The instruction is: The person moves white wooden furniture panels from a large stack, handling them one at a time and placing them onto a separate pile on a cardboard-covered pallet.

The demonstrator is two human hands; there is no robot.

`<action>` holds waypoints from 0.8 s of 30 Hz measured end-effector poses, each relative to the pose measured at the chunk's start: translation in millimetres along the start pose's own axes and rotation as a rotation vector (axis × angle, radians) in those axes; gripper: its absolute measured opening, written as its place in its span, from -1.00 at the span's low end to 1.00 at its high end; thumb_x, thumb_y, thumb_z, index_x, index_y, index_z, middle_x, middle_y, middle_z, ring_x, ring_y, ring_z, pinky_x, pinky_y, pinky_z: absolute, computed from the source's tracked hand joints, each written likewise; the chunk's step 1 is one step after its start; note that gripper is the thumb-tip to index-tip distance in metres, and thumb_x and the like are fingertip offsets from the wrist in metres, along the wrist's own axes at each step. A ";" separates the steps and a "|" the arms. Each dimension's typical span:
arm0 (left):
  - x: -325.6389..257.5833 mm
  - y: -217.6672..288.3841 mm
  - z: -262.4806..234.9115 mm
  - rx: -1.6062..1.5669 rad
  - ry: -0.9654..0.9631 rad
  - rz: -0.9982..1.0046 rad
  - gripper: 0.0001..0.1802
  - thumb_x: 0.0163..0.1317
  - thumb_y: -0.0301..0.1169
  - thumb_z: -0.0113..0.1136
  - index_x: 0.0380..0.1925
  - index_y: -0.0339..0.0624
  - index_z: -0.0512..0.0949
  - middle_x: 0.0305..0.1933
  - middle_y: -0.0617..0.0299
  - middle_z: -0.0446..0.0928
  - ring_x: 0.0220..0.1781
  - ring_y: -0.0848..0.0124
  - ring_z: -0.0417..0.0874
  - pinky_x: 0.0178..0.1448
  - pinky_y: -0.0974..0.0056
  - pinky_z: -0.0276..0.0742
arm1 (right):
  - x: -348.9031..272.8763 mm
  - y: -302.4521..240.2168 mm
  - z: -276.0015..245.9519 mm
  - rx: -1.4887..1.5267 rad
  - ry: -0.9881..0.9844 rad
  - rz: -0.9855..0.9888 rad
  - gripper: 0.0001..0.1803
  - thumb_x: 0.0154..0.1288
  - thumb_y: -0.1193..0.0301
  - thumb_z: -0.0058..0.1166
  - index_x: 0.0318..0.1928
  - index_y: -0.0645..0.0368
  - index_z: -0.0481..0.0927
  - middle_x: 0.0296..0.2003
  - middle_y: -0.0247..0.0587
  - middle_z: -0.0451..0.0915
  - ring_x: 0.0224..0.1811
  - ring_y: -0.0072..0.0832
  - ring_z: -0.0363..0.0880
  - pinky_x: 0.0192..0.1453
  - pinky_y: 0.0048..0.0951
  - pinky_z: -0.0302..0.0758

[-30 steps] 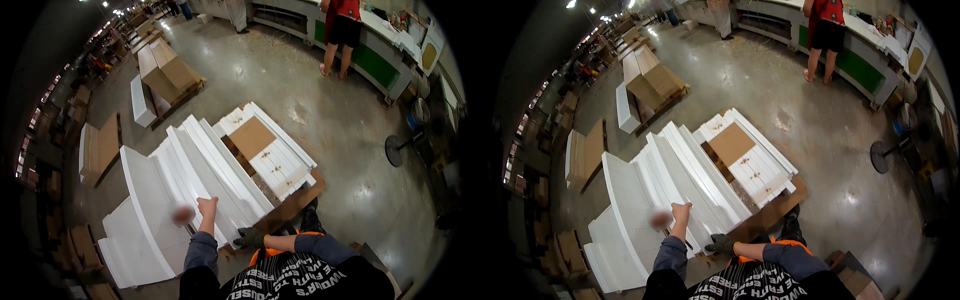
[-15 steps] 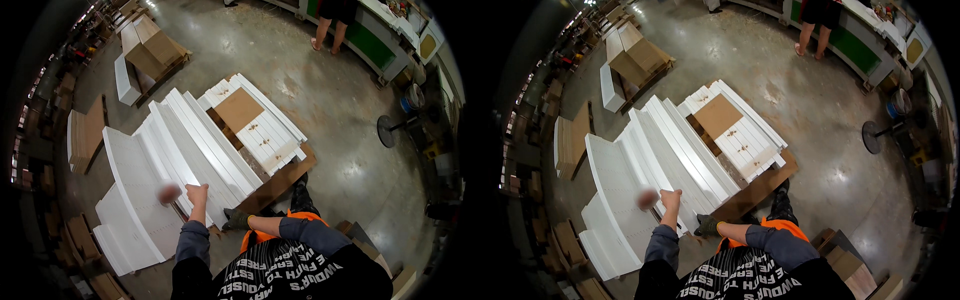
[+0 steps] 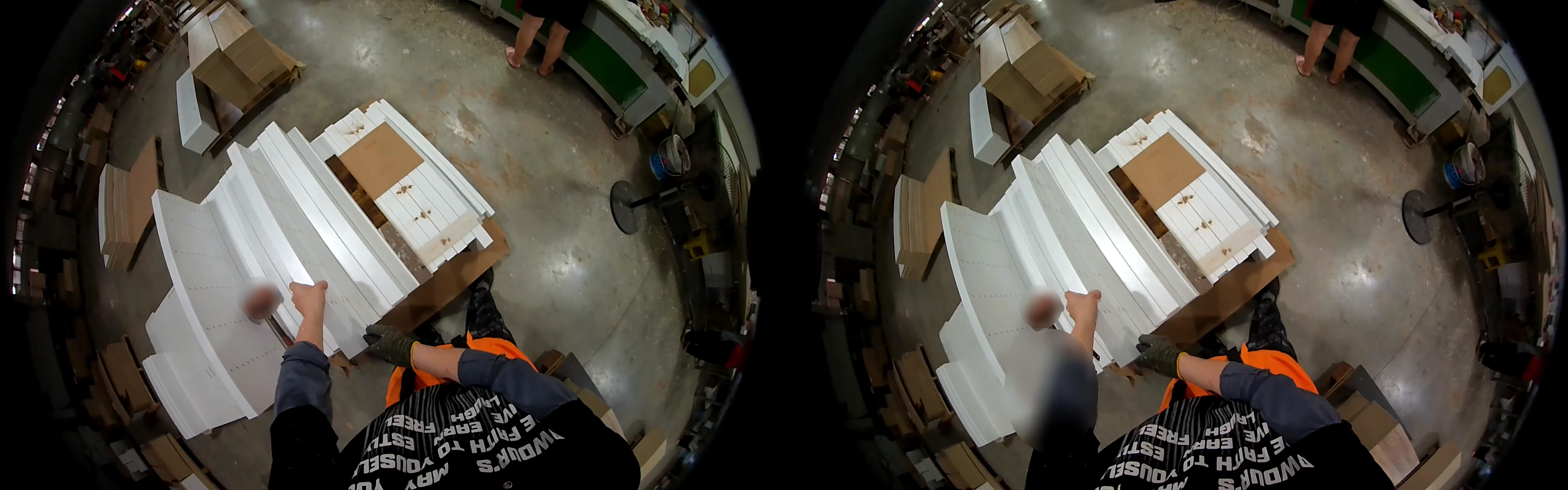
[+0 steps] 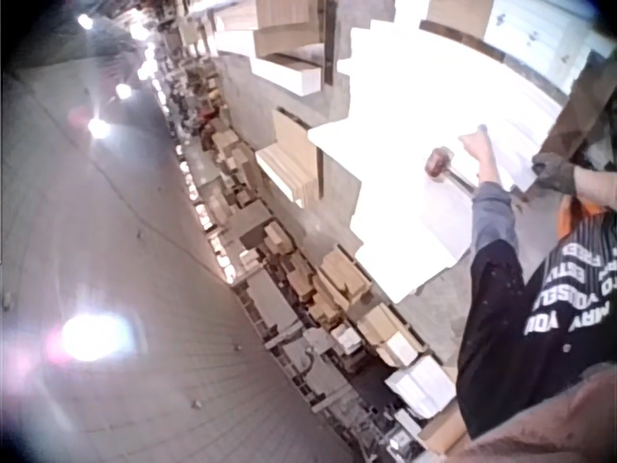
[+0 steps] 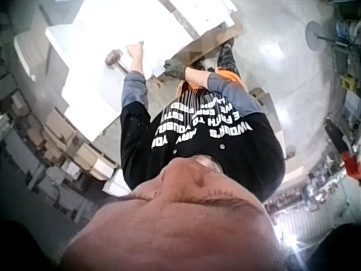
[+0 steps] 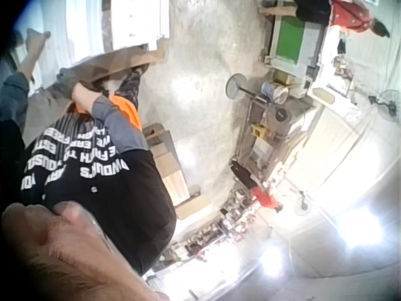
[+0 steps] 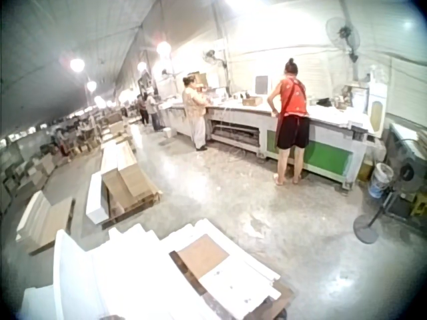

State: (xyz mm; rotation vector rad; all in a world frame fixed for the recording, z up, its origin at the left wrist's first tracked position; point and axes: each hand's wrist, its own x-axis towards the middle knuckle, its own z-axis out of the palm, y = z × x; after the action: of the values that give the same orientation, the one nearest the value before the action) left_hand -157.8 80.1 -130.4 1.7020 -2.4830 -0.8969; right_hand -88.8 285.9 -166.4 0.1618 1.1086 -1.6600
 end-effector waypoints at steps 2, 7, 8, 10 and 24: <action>3.2 -0.9 -0.3 -0.003 0.002 -0.001 -0.30 -0.33 -0.34 0.34 -0.17 -0.52 0.27 -0.23 -0.29 0.49 -0.16 -0.11 0.57 0.02 0.09 0.48 | 1.0 -1.4 -2.2 0.004 -0.024 0.029 -0.36 -0.08 0.55 0.23 0.10 0.37 0.36 0.05 -0.02 0.46 0.11 -0.34 0.41 0.08 -0.41 0.40; 6.1 -5.0 -1.8 0.048 0.017 -0.021 -0.29 -0.32 -0.34 0.35 -0.16 -0.51 0.27 -0.23 -0.29 0.49 -0.15 -0.10 0.56 0.03 0.09 0.48 | 1.3 13.2 -40.3 -0.317 -0.081 -0.005 -0.51 -0.01 0.47 0.17 0.01 0.25 0.42 0.01 -0.07 0.47 0.03 -0.33 0.45 0.04 -0.40 0.44; 5.6 -4.2 -0.4 0.032 0.006 -0.023 -0.29 -0.32 -0.34 0.35 -0.15 -0.51 0.27 -0.22 -0.29 0.49 -0.14 -0.10 0.56 0.03 0.09 0.48 | 4.4 26.4 -58.4 -0.292 -0.089 -0.055 -0.57 0.02 0.45 0.15 -0.04 0.22 0.44 -0.03 -0.09 0.48 -0.01 -0.32 0.46 0.02 -0.39 0.45; 4.0 1.7 8.4 -0.008 -0.026 -0.021 -0.28 -0.32 -0.34 0.35 -0.14 -0.51 0.26 -0.21 -0.30 0.48 -0.14 -0.10 0.56 0.03 0.09 0.48 | 4.7 60.7 -97.6 -0.132 -0.108 -0.234 -0.68 0.07 0.43 0.09 -0.12 0.20 0.45 -0.09 -0.13 0.49 -0.09 -0.31 0.48 -0.01 -0.36 0.46; -3.0 -0.7 7.0 0.060 -0.018 -0.056 -0.22 -0.28 -0.31 0.35 -0.05 -0.47 0.23 -0.18 -0.31 0.48 -0.11 -0.12 0.55 0.04 0.07 0.48 | -15.2 31.4 -79.1 0.401 -0.057 0.024 -0.42 0.06 0.58 0.12 0.14 0.24 0.27 -0.05 -0.07 0.48 -0.08 -0.35 0.52 -0.06 -0.35 0.52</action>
State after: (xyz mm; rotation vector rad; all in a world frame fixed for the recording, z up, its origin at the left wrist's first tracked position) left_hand -158.1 85.7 -135.5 1.7979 -2.5106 -0.8537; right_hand -89.2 354.2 -219.4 0.3809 0.7180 -1.8386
